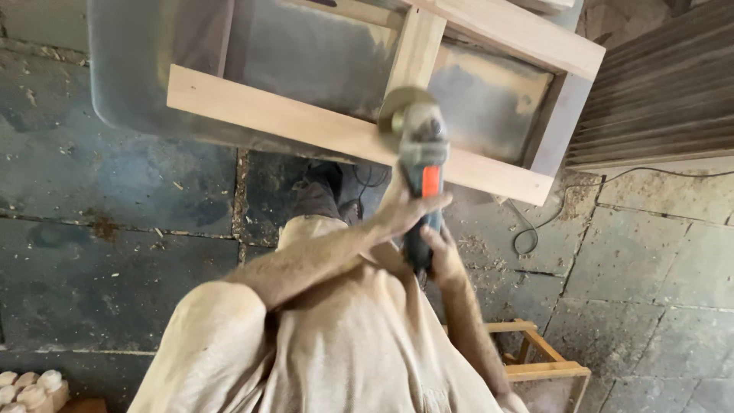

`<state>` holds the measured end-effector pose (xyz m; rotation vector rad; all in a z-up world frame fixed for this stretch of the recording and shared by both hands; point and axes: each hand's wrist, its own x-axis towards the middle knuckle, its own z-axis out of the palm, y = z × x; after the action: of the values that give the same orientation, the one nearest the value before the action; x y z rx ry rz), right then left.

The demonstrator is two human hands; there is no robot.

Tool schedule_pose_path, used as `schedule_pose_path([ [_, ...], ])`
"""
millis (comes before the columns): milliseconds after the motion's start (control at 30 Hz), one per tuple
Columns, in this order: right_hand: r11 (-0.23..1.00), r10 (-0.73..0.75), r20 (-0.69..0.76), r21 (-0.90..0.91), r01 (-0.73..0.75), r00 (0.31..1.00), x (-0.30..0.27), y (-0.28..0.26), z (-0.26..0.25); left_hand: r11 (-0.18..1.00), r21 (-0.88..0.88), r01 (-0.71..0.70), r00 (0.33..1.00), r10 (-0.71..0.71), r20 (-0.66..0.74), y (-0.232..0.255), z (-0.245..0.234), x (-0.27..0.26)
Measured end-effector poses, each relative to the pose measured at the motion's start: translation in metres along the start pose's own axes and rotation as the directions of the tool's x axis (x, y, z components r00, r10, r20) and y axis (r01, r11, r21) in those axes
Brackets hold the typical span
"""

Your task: The person uses an angle grinder with a sanding disc to smooth the surface of a wooden frame resting on a workbench. They move the tool back and forth along the frame's edges and flat surfaces, generating wood dust.

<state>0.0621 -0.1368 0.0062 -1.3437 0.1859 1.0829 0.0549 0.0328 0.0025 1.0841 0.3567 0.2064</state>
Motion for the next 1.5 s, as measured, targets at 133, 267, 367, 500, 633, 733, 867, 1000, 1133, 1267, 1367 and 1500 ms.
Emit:
schedule_pose_path([
  [133,0.995,-0.093,0.001,0.038,0.093,0.996,0.049,-0.042,0.002,0.961,-0.1,0.258,0.963,-0.249,0.1,-0.007,-0.006,0.076],
  [267,0.991,-0.114,0.048,0.077,0.11,0.992,0.081,-0.062,-0.008,0.894,-0.163,0.416,0.878,-0.349,0.327,-0.021,0.0,0.125],
  [367,0.991,-0.12,0.044,0.058,0.118,0.992,0.066,-0.044,-0.011,0.942,-0.113,0.317,0.935,-0.289,0.207,-0.026,0.005,0.098],
  [500,0.996,-0.086,0.065,0.035,0.084,0.994,0.02,-0.001,-0.003,0.988,0.091,0.123,0.98,-0.106,-0.171,-0.021,-0.011,0.015],
  [633,0.99,0.122,0.043,-0.075,-0.119,0.992,0.01,0.017,0.021,0.988,0.15,-0.037,0.948,0.082,-0.307,0.001,-0.038,-0.045],
  [733,0.983,0.086,0.285,-0.183,-0.034,0.955,0.035,0.012,0.063,0.986,-0.087,0.14,0.901,-0.163,-0.402,0.027,-0.076,-0.056],
  [867,0.952,0.171,0.372,-0.3,-0.056,0.912,0.073,0.001,0.128,0.934,-0.354,0.049,0.872,-0.213,-0.44,0.058,-0.138,-0.06],
  [1000,0.927,0.218,0.334,-0.364,-0.088,0.917,0.09,-0.011,0.164,0.984,-0.174,-0.026,0.84,-0.073,-0.538,0.075,-0.163,-0.053],
  [1133,0.942,0.162,0.226,-0.326,-0.082,0.961,0.06,-0.003,0.116,0.998,-0.048,0.041,0.896,-0.057,-0.44,0.045,-0.126,-0.053],
  [1267,0.961,0.04,0.066,-0.277,-0.02,0.997,0.006,0.009,0.039,0.991,-0.066,0.115,0.972,-0.126,-0.2,0.013,-0.05,-0.05],
  [1367,0.999,0.047,-0.04,0.014,-0.046,0.998,-0.04,0.022,-0.012,0.962,0.05,0.268,0.963,-0.268,-0.003,-0.009,0.011,-0.049],
  [1500,0.947,-0.219,-0.073,0.227,0.23,0.973,-0.087,0.031,-0.044,0.954,0.125,0.272,0.893,-0.299,0.336,-0.04,0.081,-0.04],
])
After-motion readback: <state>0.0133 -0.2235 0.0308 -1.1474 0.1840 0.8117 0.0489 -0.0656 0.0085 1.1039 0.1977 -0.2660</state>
